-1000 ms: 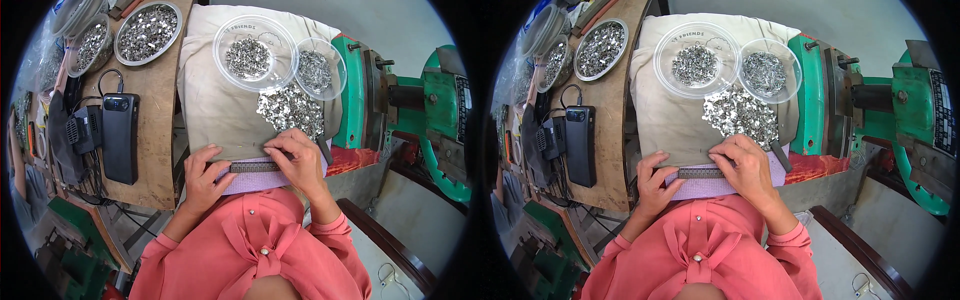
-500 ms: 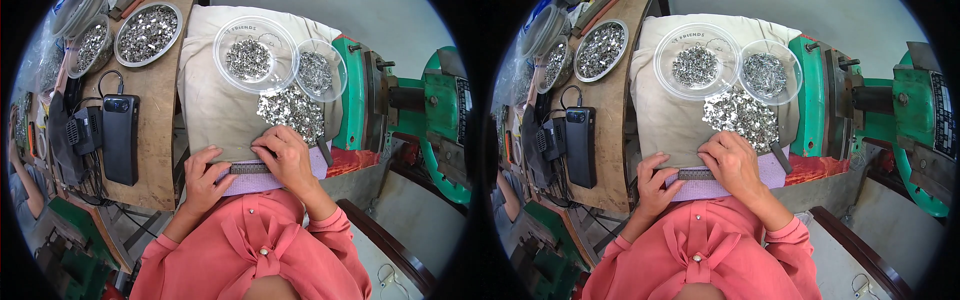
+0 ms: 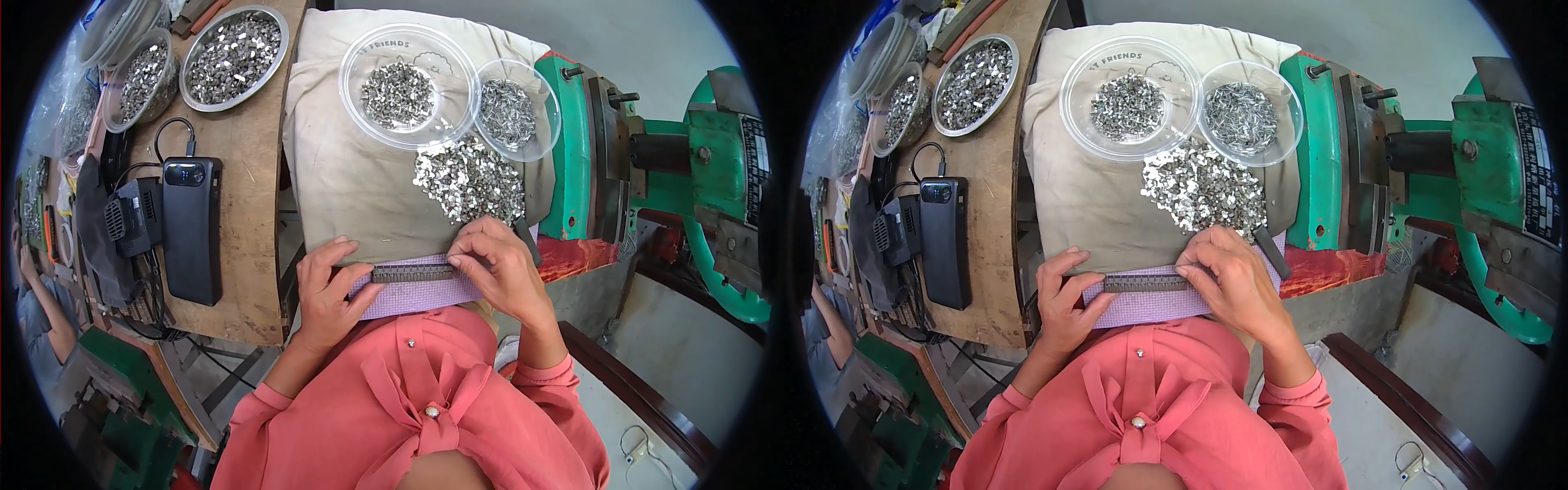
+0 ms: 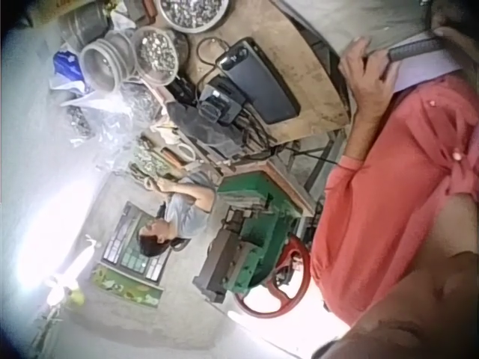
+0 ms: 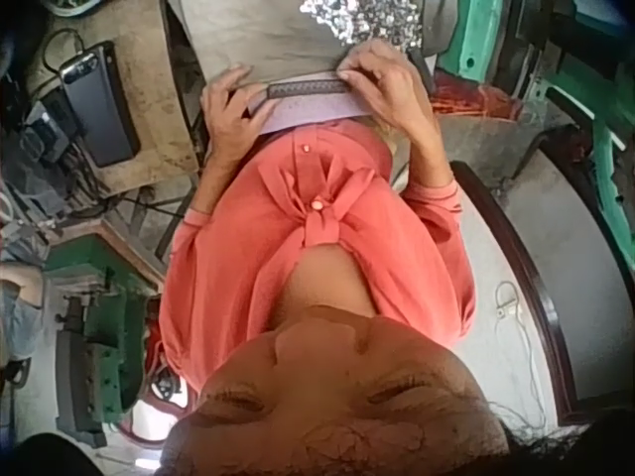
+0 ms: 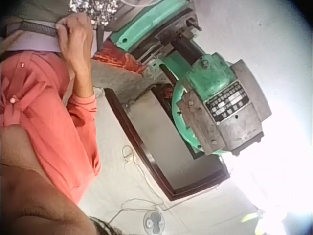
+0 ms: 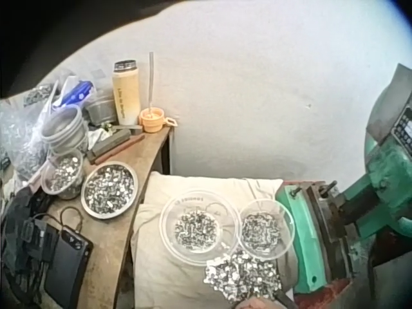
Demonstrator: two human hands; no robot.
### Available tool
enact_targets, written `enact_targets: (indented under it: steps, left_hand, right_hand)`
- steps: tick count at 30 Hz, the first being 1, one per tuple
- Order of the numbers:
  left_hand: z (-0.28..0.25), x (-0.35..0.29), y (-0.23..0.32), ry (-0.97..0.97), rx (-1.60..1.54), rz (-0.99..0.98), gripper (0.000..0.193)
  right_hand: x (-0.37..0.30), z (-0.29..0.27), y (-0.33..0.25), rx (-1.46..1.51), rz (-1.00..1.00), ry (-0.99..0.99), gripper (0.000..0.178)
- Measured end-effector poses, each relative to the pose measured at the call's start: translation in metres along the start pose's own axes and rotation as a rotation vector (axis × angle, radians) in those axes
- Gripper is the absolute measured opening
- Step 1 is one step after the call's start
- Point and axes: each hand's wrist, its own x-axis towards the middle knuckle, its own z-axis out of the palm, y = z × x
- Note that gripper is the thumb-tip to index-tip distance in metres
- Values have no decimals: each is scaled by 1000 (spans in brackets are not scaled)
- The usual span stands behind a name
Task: The person inserts small metal pieces into a metal holder, presses the loaded holder using a stamping machine, and removes the holder to assemble more metal pieces by hand.
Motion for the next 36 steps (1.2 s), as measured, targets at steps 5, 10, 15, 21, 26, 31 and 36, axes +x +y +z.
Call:
enact_targets:
  steps: [5,10,15,21,26,31,36]
  left_hand:
    - [-1,0,0,-11,2,-4,40]
    - [-1,0,1,-12,8,-6,40]
    - [0,0,1,-12,10,-11,40]
    - [1,-1,-1,-4,9,-7,37]
    - [0,-1,0,-7,9,-5,41]
    - [1,0,1,-2,9,-3,41]
    - [0,0,0,-3,7,-2,40]
  right_hand:
    - [-1,5,-2,-67,-45,-22,8]
    - [0,9,-3,-141,-90,-25,9]
    - [0,10,-4,-144,-85,-18,9]
    - [0,10,-5,-148,-81,-19,9]
    - [5,10,-8,-159,-89,-17,8]
    - [23,19,-15,-71,-135,58,9]
    - [46,35,-22,-143,-256,67,11]
